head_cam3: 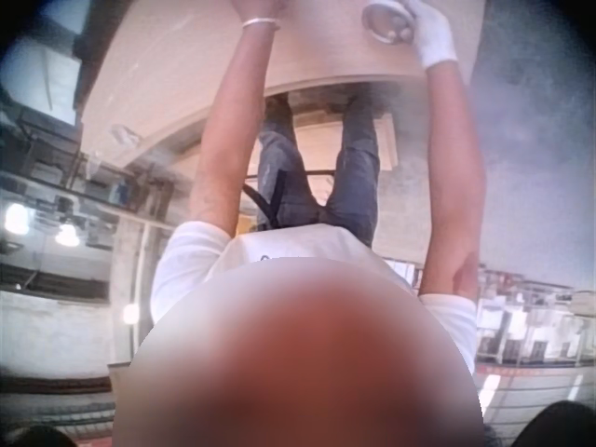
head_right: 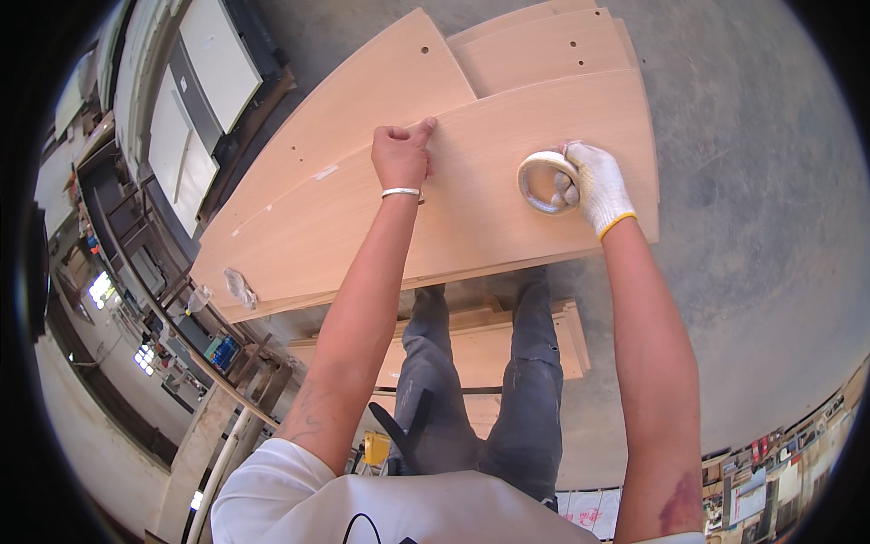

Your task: The person applies small pieces of white tape to several light-colored wooden panels, then wipes the surface with a cloth. The person handles the panels one at a time, places tape at specific spots, and cleans the surface before stacking the panels.

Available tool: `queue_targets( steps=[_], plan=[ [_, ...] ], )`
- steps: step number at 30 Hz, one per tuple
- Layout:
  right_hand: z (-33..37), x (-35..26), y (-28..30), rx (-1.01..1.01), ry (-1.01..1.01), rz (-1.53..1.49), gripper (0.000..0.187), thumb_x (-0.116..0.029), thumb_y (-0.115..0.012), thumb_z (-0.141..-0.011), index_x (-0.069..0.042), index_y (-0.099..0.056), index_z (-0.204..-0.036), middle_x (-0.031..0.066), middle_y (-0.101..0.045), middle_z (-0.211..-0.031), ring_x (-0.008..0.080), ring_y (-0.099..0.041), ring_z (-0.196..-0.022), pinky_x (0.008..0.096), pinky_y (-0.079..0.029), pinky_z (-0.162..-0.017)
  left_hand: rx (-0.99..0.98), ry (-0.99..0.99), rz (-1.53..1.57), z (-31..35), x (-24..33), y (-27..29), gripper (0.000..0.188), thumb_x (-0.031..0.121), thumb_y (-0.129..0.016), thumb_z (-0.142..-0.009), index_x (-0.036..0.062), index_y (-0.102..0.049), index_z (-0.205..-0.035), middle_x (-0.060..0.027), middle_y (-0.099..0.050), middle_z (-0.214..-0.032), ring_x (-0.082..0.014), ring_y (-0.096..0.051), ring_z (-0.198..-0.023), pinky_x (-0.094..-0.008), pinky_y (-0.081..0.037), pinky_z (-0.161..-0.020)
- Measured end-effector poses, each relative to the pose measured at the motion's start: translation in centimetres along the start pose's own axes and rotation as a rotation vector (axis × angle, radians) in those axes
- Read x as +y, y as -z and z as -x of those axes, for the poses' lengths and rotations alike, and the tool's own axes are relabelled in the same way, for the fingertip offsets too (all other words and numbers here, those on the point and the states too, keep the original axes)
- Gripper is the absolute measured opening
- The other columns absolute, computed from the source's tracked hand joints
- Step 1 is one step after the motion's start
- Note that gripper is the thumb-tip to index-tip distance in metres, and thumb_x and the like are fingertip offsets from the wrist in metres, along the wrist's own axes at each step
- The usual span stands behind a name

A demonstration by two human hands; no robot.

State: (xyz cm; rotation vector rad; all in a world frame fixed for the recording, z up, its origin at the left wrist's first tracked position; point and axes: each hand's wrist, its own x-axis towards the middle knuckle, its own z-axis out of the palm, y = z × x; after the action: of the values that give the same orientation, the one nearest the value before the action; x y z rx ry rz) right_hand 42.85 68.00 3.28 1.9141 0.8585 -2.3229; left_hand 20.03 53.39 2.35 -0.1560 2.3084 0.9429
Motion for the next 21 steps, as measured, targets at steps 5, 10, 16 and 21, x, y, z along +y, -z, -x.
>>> queue_targets(
  steps=[5,10,16,21],
  plan=[
    [0.1,-0.2,0.0,0.017,-0.033,-0.014,0.021,-0.023,-0.061,-0.104,-0.004,-0.067,-0.097,0.0057,-0.058,-0.066,0.0150,-0.053,-0.047,0.0359,-0.048,-0.041,-0.045,0.019,-0.095,-0.1,1.2,0.6,0.054,0.027,-0.092,-0.085,0.0048,-0.044,-0.096,-0.0082,-0.059,-0.065,-0.0168,-0.057,-0.044,-0.0326,-0.044,-0.036],
    [0.1,-0.1,-0.2,0.027,-0.017,-0.049,0.019,-0.023,-0.062,-0.103,-0.006,-0.067,-0.096,0.0045,-0.057,-0.068,0.0151,-0.054,-0.049,0.0365,-0.048,-0.041,-0.017,0.028,-0.346,-1.0,1.2,0.2,0.062,0.044,-0.095,-0.077,0.0016,-0.054,-0.098,-0.0150,-0.071,-0.084,-0.0291,-0.070,-0.072,-0.0426,-0.057,-0.064],
    [0.0,0.1,0.0,0.016,0.013,-0.017,0.017,-0.024,-0.064,-0.102,-0.008,-0.067,-0.096,0.0038,-0.059,-0.072,0.0150,-0.055,-0.051,0.0375,-0.048,-0.042,-0.040,0.045,-0.324,-1.5,0.6,1.1,0.055,0.042,-0.094,-0.078,0.0030,-0.060,-0.097,-0.0164,-0.074,-0.092,-0.0317,-0.072,-0.082,-0.0436,-0.058,-0.072],
    [0.0,0.1,0.1,0.070,-0.020,-0.040,0.016,-0.025,-0.065,-0.102,-0.010,-0.068,-0.097,0.0030,-0.061,-0.075,0.0145,-0.056,-0.054,0.0388,-0.048,-0.043,-0.080,0.102,-0.188,-2.2,0.1,2.7,0.044,0.037,-0.089,-0.084,0.0058,-0.058,-0.091,-0.0113,-0.073,-0.082,-0.0269,-0.072,-0.075,-0.0410,-0.057,-0.069]
  ],
)
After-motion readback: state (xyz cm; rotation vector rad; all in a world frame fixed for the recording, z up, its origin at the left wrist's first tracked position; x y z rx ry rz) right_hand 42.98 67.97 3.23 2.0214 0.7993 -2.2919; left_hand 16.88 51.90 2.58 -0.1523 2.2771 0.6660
